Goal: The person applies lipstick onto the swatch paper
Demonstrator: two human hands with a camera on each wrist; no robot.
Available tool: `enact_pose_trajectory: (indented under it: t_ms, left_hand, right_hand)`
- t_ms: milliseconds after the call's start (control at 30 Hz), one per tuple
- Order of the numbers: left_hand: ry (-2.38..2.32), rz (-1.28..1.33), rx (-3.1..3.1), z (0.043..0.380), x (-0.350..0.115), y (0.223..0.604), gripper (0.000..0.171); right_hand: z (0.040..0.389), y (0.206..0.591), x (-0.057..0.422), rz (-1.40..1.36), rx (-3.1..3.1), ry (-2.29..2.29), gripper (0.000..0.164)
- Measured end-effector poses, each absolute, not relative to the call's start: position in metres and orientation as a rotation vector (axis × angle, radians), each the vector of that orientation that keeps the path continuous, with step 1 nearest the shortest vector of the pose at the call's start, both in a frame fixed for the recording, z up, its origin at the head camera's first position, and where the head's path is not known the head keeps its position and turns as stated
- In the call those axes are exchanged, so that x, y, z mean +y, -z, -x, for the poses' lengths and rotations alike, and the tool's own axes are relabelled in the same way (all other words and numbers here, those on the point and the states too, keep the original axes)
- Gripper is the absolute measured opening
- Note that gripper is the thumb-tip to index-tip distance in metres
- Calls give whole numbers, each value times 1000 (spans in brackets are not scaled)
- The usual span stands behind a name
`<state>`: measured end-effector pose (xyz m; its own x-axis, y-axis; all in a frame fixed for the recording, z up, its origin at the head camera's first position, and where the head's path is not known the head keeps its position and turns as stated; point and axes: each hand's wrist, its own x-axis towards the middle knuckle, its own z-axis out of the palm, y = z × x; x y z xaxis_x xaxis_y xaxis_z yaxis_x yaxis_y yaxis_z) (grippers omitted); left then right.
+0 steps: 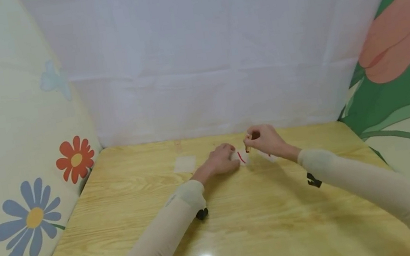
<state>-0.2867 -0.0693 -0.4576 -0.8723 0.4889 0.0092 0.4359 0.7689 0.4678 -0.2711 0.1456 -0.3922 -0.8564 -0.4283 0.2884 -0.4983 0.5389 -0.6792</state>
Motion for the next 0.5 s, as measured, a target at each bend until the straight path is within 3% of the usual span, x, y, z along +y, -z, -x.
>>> enact_pose_trajectory:
  t_ms: [500]
  left_hand:
    - [-750, -711, 2848, 285, -93, 445, 55]
  right_hand:
    - [273, 368, 142, -854, -2678, -1124, 13]
